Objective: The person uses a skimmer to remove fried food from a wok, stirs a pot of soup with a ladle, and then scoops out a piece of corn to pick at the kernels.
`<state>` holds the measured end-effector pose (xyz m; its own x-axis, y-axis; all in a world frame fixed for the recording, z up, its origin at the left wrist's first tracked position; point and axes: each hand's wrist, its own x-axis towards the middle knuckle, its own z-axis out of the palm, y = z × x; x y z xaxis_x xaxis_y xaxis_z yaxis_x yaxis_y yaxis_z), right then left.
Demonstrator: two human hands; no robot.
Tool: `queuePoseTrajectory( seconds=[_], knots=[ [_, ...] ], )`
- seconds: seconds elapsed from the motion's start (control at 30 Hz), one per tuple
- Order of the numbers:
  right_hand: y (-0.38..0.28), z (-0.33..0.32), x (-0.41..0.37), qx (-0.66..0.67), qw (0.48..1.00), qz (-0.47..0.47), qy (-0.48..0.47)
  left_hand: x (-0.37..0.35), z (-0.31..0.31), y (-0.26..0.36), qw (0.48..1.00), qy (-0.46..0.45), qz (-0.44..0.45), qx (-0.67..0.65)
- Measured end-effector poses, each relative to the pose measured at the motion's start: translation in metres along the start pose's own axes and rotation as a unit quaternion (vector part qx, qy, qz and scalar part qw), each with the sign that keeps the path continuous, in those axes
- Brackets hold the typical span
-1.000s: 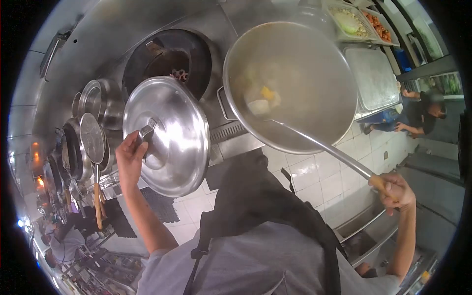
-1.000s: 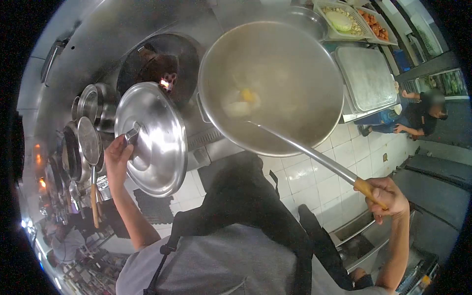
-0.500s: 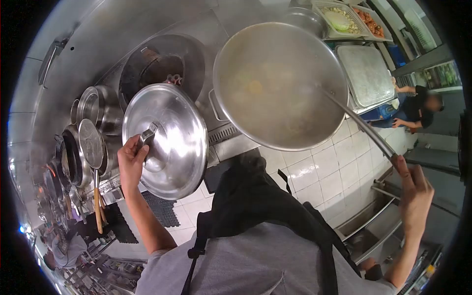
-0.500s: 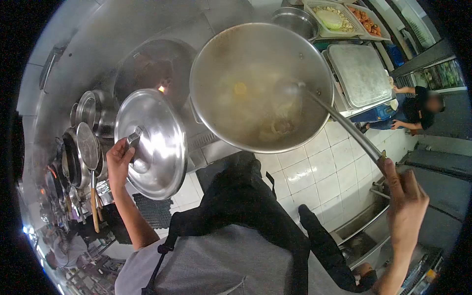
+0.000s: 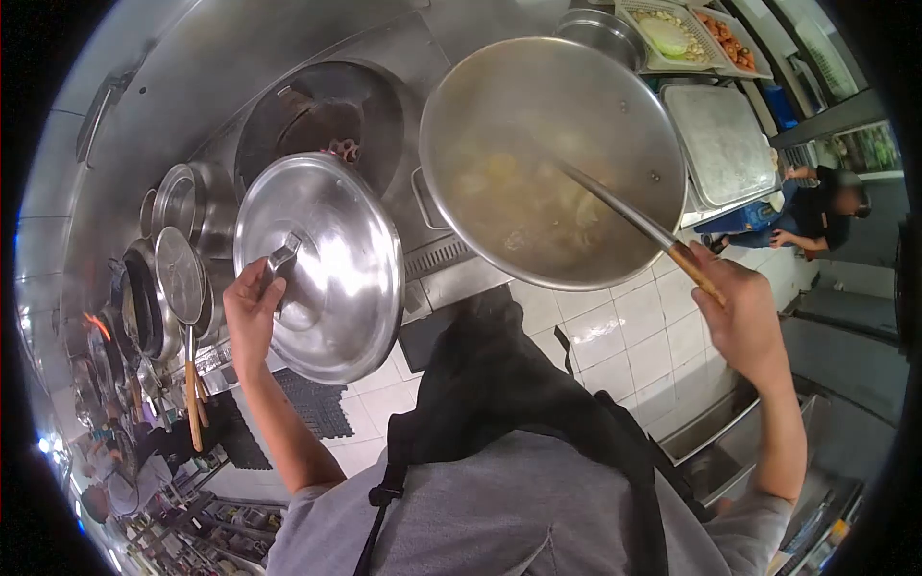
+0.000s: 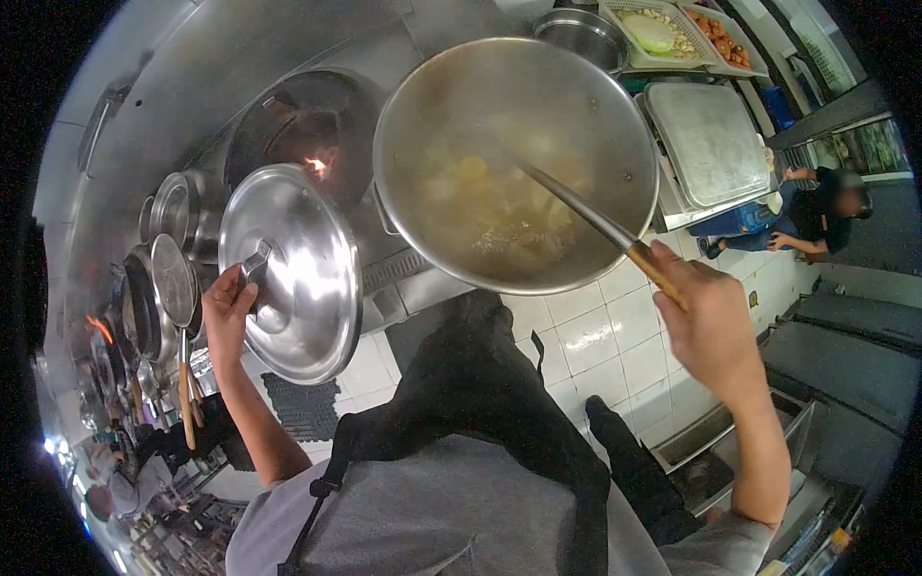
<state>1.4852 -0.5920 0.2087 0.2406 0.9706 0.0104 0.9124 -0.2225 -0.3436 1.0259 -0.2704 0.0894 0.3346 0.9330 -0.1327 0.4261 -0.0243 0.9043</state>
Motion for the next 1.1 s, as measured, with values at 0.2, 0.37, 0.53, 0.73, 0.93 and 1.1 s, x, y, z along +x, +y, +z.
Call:
queuePoseTrajectory(
  seconds=[0.2,0.37,0.53,0.73,0.93,1.1],
  knots=[
    [0.013,-0.038,-0.019,0.305,0.877,0.362,-0.085,-0.001,-0.002,0.002,1.000,0.004,-0.014,0.019],
    [0.018,-0.070,-0.064,0.292,0.889,0.343,-0.089,0.002,0.000,0.012,0.999,0.008,-0.008,0.048],
    [-0.002,-0.086,-0.120,0.158,0.967,0.199,-0.003,0.009,0.003,0.023,0.998,0.012,0.010,0.069],
    [-0.037,-0.114,-0.147,0.056,0.974,0.220,-0.023,0.027,0.010,0.073,0.994,-0.017,0.080,0.066],
    [-0.025,-0.103,-0.207,0.061,0.965,0.243,0.075,0.044,0.036,0.125,0.985,-0.053,0.142,0.082],
    [0.002,-0.086,-0.233,0.178,0.951,0.236,0.096,0.057,0.060,0.162,0.969,-0.085,0.194,0.129]
  ],
)
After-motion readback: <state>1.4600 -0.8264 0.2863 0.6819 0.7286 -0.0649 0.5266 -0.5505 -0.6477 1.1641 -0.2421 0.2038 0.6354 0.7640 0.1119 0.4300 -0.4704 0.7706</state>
